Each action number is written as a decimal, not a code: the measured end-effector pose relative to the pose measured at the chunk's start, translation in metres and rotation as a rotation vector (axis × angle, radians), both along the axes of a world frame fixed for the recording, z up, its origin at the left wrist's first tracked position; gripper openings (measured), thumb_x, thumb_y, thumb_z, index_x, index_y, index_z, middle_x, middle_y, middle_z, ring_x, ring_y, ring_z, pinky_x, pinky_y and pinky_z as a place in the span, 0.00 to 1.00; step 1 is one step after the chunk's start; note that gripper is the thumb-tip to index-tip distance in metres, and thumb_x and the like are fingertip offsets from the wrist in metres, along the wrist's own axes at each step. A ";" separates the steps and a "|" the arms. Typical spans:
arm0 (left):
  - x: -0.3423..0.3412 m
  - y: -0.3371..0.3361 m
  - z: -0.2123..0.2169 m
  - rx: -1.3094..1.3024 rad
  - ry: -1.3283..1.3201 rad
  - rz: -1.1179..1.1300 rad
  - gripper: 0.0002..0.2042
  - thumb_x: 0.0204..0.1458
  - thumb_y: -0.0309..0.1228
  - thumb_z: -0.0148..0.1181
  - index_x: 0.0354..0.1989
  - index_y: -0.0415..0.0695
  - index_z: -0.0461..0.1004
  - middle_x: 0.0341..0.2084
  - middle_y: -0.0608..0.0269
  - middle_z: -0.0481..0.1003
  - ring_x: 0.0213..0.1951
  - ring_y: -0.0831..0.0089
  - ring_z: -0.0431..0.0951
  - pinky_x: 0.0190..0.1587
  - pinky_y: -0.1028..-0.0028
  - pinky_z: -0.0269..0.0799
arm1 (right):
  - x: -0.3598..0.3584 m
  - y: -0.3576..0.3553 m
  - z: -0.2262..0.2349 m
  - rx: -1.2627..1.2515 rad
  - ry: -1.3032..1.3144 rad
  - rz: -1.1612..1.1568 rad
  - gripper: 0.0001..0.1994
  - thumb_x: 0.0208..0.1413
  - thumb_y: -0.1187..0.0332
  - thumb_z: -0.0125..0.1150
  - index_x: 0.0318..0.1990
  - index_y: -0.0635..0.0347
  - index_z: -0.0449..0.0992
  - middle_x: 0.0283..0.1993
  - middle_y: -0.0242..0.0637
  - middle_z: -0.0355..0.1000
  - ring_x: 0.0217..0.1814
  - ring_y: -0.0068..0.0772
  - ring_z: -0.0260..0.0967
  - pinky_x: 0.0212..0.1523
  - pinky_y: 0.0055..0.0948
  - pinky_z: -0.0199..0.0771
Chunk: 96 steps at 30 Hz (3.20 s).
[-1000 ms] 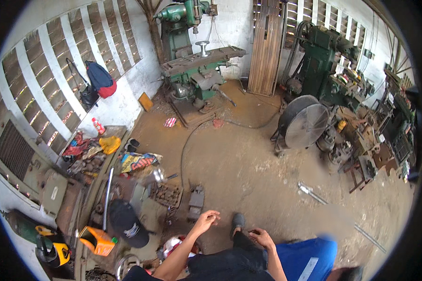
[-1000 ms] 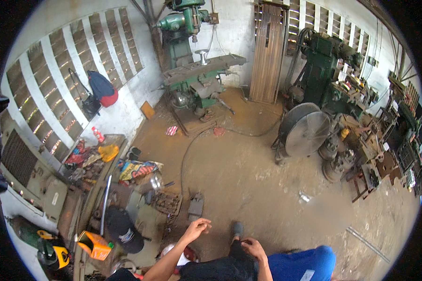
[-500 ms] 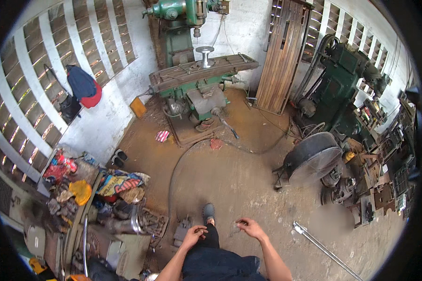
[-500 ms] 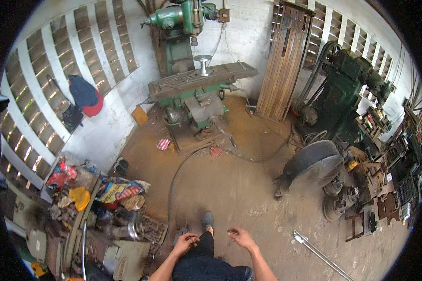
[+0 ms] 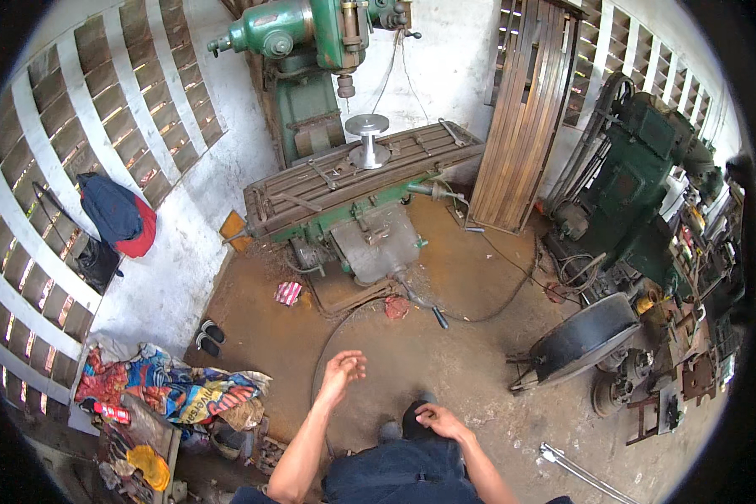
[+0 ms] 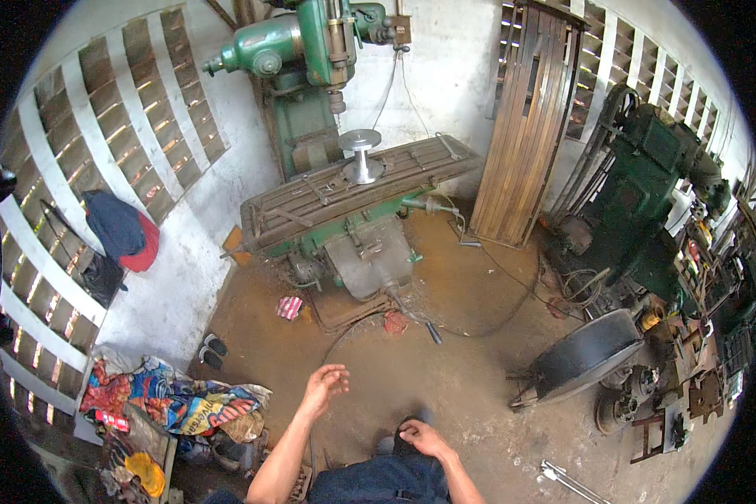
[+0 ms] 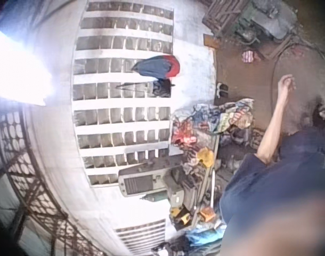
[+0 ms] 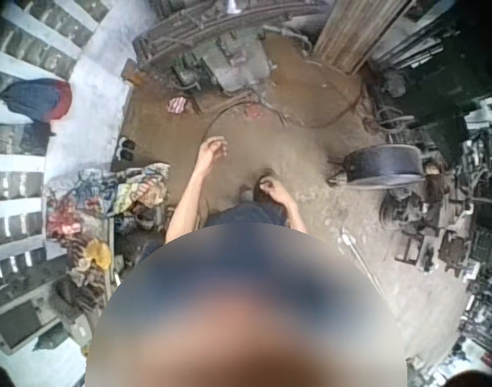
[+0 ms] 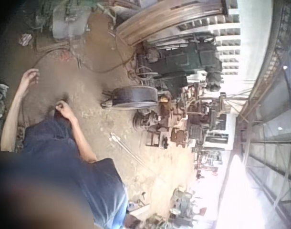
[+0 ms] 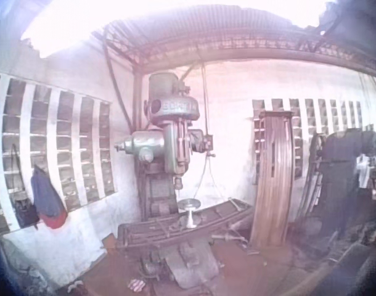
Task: The person measures a metal rod with a vernier caliper, then walks to a drill press. They remove the existing drill bit using a wrench and hammer, then install a new drill bit and tighten it. The person is seen working with the drill press and various tools.
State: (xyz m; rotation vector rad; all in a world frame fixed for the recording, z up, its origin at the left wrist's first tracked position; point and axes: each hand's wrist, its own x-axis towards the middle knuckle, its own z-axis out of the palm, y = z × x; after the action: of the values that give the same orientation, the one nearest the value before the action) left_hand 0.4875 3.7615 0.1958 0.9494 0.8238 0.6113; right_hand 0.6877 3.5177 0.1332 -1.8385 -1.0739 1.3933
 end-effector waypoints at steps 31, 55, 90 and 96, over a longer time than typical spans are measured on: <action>0.028 0.475 0.089 0.143 -0.183 0.403 0.09 0.61 0.26 0.52 0.47 0.38 0.72 0.36 0.59 0.77 0.35 0.73 0.77 0.41 0.72 0.75 | 0.028 0.707 0.152 0.354 -0.791 0.400 0.26 0.46 0.72 0.65 0.52 0.66 0.62 0.55 0.57 0.58 0.58 0.60 0.61 0.51 0.53 0.72; 0.293 0.668 0.246 0.850 -0.474 -0.141 0.29 0.58 0.22 0.58 0.67 0.35 0.54 0.66 0.44 0.58 0.68 0.58 0.58 0.69 0.62 0.55 | 0.186 0.688 0.394 0.584 -0.838 -0.388 0.19 0.49 0.74 0.63 0.51 0.65 0.73 0.37 0.59 0.76 0.43 0.56 0.76 0.45 0.45 0.74; 0.345 0.663 0.269 0.916 -0.352 -0.127 0.36 0.50 0.44 0.69 0.60 0.33 0.60 0.57 0.52 0.66 0.59 0.65 0.65 0.61 0.67 0.58 | 0.310 0.672 0.387 0.799 -0.805 -0.109 0.15 0.46 0.71 0.68 0.42 0.66 0.77 0.33 0.53 0.76 0.36 0.52 0.77 0.38 0.42 0.76; 0.364 0.684 0.291 0.875 -0.231 -0.372 0.25 0.44 0.39 0.74 0.46 0.41 0.69 0.36 0.58 0.77 0.40 0.69 0.76 0.47 0.68 0.71 | 0.273 0.659 0.305 0.795 -0.505 -0.227 0.16 0.50 0.66 0.65 0.46 0.64 0.76 0.36 0.54 0.77 0.37 0.53 0.77 0.40 0.44 0.78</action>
State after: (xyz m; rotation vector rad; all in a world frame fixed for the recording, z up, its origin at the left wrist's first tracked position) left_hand 0.8515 4.4457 0.4867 1.7359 0.1248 0.7451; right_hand 0.9606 4.1766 0.4383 -1.6311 -1.3470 0.2663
